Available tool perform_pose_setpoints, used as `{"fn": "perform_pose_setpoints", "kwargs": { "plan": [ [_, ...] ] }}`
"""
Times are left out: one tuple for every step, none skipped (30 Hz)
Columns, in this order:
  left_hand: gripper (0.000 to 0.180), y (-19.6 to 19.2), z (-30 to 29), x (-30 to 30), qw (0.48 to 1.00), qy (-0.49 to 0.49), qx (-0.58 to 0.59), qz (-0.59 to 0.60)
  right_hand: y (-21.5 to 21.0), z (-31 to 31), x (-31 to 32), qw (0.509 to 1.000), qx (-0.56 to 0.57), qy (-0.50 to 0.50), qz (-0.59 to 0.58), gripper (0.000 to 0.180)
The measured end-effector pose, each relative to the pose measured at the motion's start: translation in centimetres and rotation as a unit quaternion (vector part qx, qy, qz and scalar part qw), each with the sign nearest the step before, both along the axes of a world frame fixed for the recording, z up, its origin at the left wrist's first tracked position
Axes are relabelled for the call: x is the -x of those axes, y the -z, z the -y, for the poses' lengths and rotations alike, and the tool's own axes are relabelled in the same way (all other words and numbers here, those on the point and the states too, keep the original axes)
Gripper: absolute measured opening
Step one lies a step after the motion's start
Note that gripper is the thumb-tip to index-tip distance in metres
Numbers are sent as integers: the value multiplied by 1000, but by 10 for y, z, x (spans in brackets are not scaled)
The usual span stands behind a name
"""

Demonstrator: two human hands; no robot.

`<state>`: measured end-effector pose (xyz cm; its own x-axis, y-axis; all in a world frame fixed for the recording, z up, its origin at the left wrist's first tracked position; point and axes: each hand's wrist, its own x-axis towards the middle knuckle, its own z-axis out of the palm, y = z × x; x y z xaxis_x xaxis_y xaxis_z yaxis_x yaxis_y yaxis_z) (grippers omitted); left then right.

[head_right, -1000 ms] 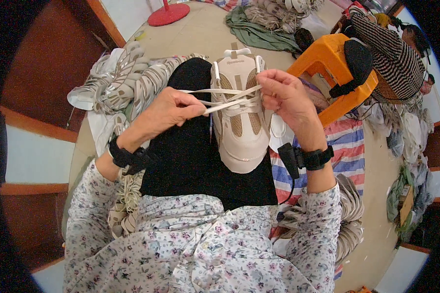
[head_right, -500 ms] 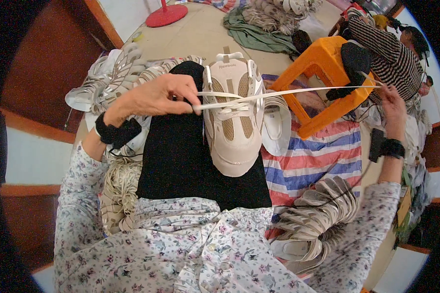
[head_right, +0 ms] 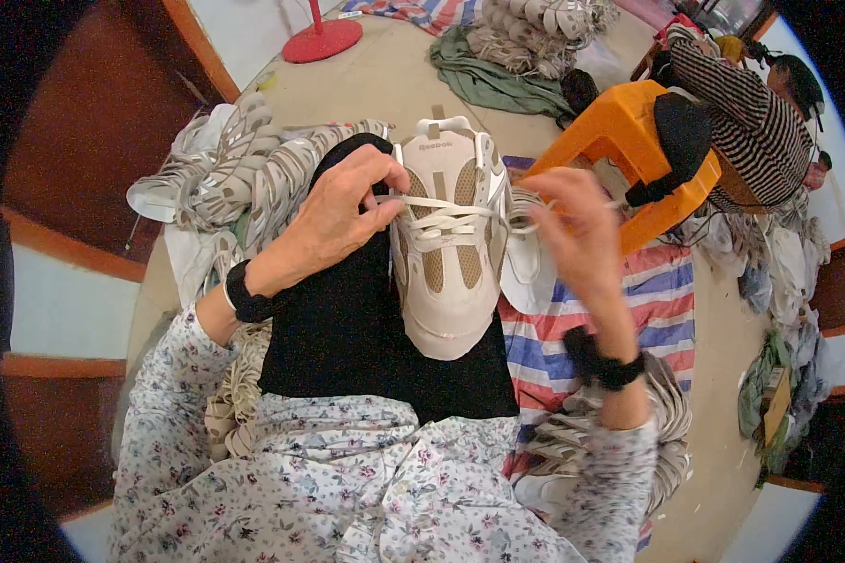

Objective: Thread laces through the eyelets of a shoe and tie them as part of the finishing process.

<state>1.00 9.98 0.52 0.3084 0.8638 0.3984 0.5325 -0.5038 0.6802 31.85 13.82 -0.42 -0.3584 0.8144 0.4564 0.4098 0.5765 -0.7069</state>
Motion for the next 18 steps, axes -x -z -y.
{"fn": "perform_pose_setpoints", "kwargs": {
  "plan": [
    [18, 1, 0, -2, 1000, -4, -18, -10, 3, 13, 23, 997, 70, -32, -30, 22],
    [18, 2, -1, -3, 999, -8, -36, -16, 3, 19, 42, 999, -10, -29, 18, 23],
    [18, 2, -1, -4, 999, -7, -37, -20, 2, 24, 53, 1000, -9, -15, 16, 21],
    [18, 3, 1, -5, 998, -12, -55, -25, 0, 27, 61, 1000, -10, -7, 22, 19],
    [18, 2, 2, -6, 997, -15, -67, -33, -3, 26, 64, 1000, -11, -7, 22, 19],
    [18, 2, 3, -7, 997, -19, -72, -28, -5, 23, 66, 999, -33, -8, 38, 17],
    [18, 2, 5, -7, 997, -29, -68, -36, -6, 22, 67, 998, -33, 0, 57, 14],
    [18, 2, 7, -8, 996, -39, -64, -44, -6, 21, 69, 997, -52, -11, 54, 14],
    [18, 2, 8, -9, 996, -40, -62, -43, -7, 19, 69, 996, -74, -18, 53, 13],
    [18, 3, 10, -10, 996, -49, -72, -37, -7, 19, 69, 994, -96, -25, 52, 12],
    [17, 3, 10, -12, 994, -58, -87, -31, -8, 19, 69, 994, -96, -26, 53, 12],
    [17, 3, 9, -12, 995, -59, -81, -28, -9, 21, 69, 996, -69, -26, 43, 12],
    [17, 3, 8, -13, 997, -54, -55, -8, -11, 21, 68, 998, -38, -28, 37, 12],
    [17, 3, 7, -13, 998, -49, -28, 12, -14, 22, 66, 998, -40, -25, 34, 12],
    [17, 2, 5, -12, 998, -49, -28, 13, -19, 21, 63, 995, 91, -50, -2, 11],
    [18, 2, 3, -10, 998, -56, -2, 15, -23, 19, 61, 972, 212, -86, -47, 10],
    [18, 1, 2, -9, 997, -64, 26, 17, -26, 18, 60, 957, 259, -110, -66, 8],
    [18, 0, 1, -7, 997, -64, 26, 18, -29, 16, 60, 957, 259, -111, -65, 8]
  ]
}}
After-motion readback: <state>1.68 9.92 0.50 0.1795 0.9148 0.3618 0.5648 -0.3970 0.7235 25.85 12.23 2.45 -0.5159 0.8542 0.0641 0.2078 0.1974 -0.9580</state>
